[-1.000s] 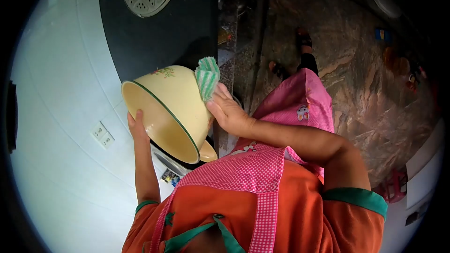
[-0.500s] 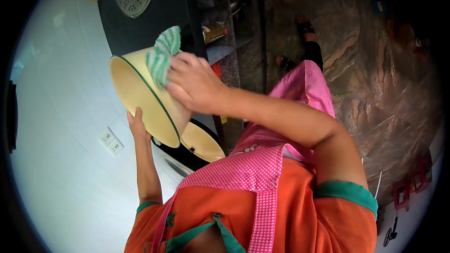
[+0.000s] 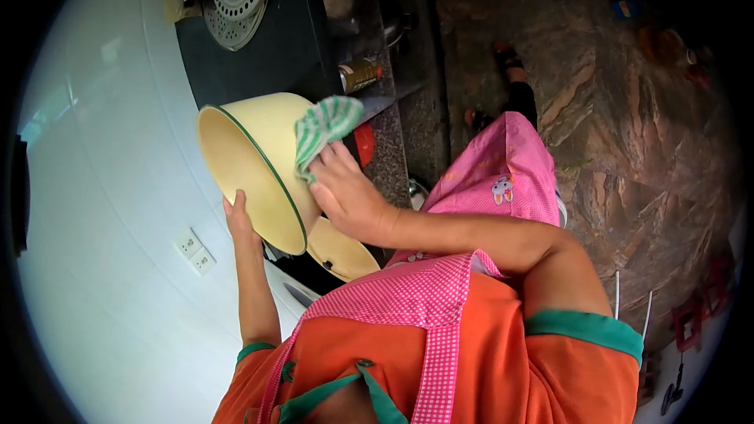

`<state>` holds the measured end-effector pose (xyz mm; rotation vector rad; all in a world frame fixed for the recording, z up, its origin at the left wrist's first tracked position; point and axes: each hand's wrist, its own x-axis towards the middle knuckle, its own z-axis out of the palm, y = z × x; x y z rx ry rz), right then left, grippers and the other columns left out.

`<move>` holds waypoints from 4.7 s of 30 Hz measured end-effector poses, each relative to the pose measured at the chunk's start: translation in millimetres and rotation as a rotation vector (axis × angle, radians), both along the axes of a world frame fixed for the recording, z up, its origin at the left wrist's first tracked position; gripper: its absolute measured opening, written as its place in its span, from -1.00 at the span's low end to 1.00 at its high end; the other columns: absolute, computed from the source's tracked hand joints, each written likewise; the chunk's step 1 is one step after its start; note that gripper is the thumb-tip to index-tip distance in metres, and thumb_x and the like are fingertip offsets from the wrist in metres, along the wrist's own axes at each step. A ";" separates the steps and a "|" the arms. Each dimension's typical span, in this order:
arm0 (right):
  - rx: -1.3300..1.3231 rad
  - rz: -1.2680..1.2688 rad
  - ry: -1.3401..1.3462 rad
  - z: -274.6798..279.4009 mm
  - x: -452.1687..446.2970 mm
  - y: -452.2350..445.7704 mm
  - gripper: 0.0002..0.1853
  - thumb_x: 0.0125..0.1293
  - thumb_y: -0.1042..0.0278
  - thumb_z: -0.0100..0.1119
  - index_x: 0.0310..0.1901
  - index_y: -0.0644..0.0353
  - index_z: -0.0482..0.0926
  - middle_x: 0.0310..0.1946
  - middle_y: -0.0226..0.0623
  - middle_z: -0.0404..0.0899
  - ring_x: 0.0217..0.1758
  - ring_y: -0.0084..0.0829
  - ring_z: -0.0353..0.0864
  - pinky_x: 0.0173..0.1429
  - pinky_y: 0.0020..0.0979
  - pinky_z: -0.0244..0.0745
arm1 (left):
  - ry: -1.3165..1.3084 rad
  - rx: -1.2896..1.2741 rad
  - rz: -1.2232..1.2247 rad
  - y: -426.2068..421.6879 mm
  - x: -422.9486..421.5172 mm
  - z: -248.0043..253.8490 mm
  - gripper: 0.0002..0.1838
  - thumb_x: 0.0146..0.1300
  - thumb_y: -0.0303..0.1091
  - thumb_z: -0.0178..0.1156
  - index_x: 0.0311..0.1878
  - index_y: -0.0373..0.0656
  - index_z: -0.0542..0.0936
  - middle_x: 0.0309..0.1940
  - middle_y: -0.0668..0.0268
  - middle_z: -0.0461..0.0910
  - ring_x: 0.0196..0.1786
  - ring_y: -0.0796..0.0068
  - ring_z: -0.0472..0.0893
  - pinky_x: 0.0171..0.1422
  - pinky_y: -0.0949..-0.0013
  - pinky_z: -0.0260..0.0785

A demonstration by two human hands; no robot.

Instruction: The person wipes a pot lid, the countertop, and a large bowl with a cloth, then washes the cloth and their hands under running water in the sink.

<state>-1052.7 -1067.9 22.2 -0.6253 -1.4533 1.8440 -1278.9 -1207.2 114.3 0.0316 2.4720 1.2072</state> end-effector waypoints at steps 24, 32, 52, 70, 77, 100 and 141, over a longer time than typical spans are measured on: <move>0.205 0.324 0.163 -26.5 -23.6 71.6 -0.57 0.26 0.34 -0.11 0.11 0.40 0.37 0.22 0.18 0.20 0.37 0.18 0.03 0.40 -0.07 -0.03 | 0.099 -0.470 -0.560 95.0 -91.2 15.7 -0.72 0.21 -0.24 0.22 -0.14 -0.24 0.50 -0.32 0.37 0.56 -0.29 0.63 0.51 -0.18 0.51 0.40; 0.020 0.697 0.130 -37.7 -142.4 131.6 -0.62 0.34 0.22 -0.25 -0.13 0.34 0.51 0.02 0.04 0.45 0.16 -0.06 0.39 0.26 -0.27 0.23 | 0.026 -0.474 -0.725 111.8 -107.3 16.7 -0.74 0.21 -0.24 0.23 -0.22 -0.25 0.51 -0.30 0.30 0.61 -0.23 0.59 0.54 -0.13 0.50 0.41; 0.150 0.472 0.173 -15.4 -92.6 113.2 -0.59 0.34 0.27 -0.18 0.14 0.30 0.38 0.24 0.08 0.24 0.35 0.09 0.12 0.38 -0.09 0.04 | 0.092 -0.382 -1.328 167.6 -102.8 19.1 -0.76 0.01 -0.67 0.09 -0.24 -0.19 0.55 -0.21 0.22 0.64 -0.18 0.22 0.64 -0.12 0.40 0.49; -1.595 0.625 0.290 -34.5 -115.4 149.8 -0.54 0.37 0.19 -0.25 0.15 0.32 0.38 0.09 -0.15 0.46 0.11 -0.30 0.46 0.29 -0.33 0.26 | -0.123 -0.110 -0.475 78.6 -118.5 33.0 -0.47 0.34 -0.14 -0.09 0.29 -0.24 0.25 0.11 0.12 0.44 0.17 0.29 0.43 0.27 0.32 0.23; -1.608 0.714 0.386 -27.6 -124.2 158.2 -0.51 0.37 0.19 -0.27 0.22 0.34 0.29 0.22 -0.12 0.33 0.24 -0.28 0.35 0.37 -0.31 0.15 | 0.155 -0.289 -0.026 5.1 -39.0 13.3 -0.58 0.40 -0.17 -0.16 0.09 -0.30 0.45 -0.13 0.19 0.54 -0.12 0.43 0.51 0.03 0.41 0.31; 0.126 0.639 0.050 -10.8 -131.3 133.3 -0.63 0.26 0.27 -0.21 -0.05 0.34 0.46 0.06 0.13 0.40 0.19 0.04 0.34 0.28 -0.19 0.21 | 0.799 -0.536 -0.671 77.5 -76.6 3.1 -0.77 0.33 -0.26 0.03 -0.24 -0.27 0.48 -0.42 0.25 0.38 -0.36 0.37 0.39 -0.27 0.41 0.26; -0.544 0.665 -0.017 -32.6 -161.7 126.8 -0.55 0.35 0.07 -0.19 -0.08 0.31 0.51 -0.24 -0.27 0.56 -0.18 -0.51 0.48 -0.02 -0.45 0.36 | 0.795 -0.371 -0.761 107.9 -80.6 2.2 -0.81 0.18 -0.30 0.22 -0.21 -0.19 0.56 -0.35 0.29 0.47 -0.31 0.39 0.48 -0.22 0.44 0.35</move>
